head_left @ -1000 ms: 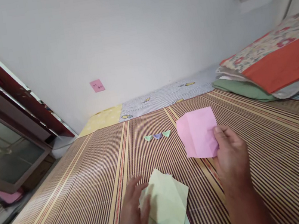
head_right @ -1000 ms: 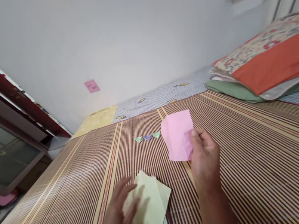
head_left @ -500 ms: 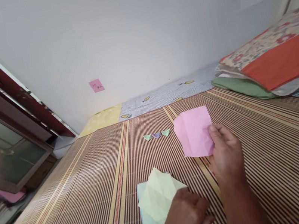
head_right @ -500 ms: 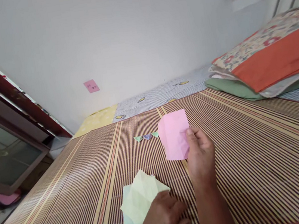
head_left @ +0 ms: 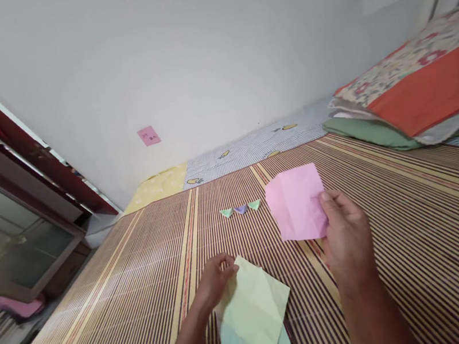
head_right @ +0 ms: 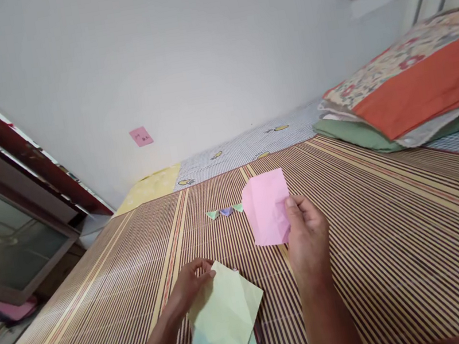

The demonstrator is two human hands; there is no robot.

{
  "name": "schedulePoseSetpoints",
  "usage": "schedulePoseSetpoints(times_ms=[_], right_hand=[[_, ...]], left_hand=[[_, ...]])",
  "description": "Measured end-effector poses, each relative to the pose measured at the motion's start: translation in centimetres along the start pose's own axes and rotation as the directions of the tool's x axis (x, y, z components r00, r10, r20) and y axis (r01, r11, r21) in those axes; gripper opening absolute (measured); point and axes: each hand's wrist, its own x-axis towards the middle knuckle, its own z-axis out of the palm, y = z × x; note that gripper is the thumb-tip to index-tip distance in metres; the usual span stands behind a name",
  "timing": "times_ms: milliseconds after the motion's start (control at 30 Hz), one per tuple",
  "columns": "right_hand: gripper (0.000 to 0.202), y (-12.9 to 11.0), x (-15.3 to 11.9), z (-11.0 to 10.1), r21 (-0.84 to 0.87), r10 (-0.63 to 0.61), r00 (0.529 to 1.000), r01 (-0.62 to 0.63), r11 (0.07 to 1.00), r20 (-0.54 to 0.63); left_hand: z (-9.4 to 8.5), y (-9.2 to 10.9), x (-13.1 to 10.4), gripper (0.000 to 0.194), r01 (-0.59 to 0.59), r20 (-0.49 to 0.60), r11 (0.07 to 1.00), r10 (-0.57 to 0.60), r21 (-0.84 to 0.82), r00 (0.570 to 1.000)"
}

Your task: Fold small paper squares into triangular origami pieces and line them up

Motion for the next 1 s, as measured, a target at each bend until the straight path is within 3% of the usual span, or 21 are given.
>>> schedulePoseSetpoints(times_ms=[133,233,300,400,533,700,800,900,1000], right_hand=[[0.028,-0.2,-0.1,0.0,-0.006,0.001,1.000,-0.001,1.000,-0.009],[0.028,-0.2,-0.2,0.1,0.012,0.009,1.000,-0.009,1.000,-0.007],[0.030,-0.2,-0.2,0.2,0.027,0.019,1.000,-0.019,0.999,-0.011],[0.030,-0.2,-0.2,0.3,0.035,0.037,0.999,-0.037,0.999,-0.011],[0.030,-0.4,-0.3,0.3,0.026,0.048,0.999,-0.047,0.999,-0.001],[0.030,-0.4,-0.4,0.4,0.016,0.039,0.999,-0.039,0.999,0.003],[0.031,-0.3,-0.3,0.5,0.022,0.051,0.998,-0.051,0.998,0.026],[0.031,-0.1,-0.1,0.4,0.047,0.073,0.994,-0.077,0.996,0.075],[0.032,0.3,-0.1,0.3,0.078,0.123,0.984,-0.134,0.988,0.131]], left_hand=[[-0.8,2.9,0.2,0.030,-0.043,0.186,0.991,0.067,-0.128,0.980],[-1.6,4.6,0.3,0.028,-0.051,0.346,0.988,0.099,-0.144,0.933],[-1.4,5.0,0.4,0.027,-0.054,0.432,0.991,0.103,-0.124,0.896],[-0.1,4.6,0.6,0.022,-0.102,0.465,0.992,0.127,-0.078,0.876],[1.0,3.9,0.9,0.017,-0.190,0.432,0.982,0.171,0.001,0.885],[0.1,4.2,0.6,0.011,-0.258,0.322,0.955,0.201,0.144,0.925],[1.4,4.1,-1.6,0.026,-0.271,0.139,0.932,0.243,0.241,0.960],[4.2,3.1,-4.7,0.044,-0.307,-0.010,0.910,0.322,0.280,0.947],[5.4,2.6,-6.7,0.046,-0.341,-0.021,0.924,0.349,0.172,0.937]])
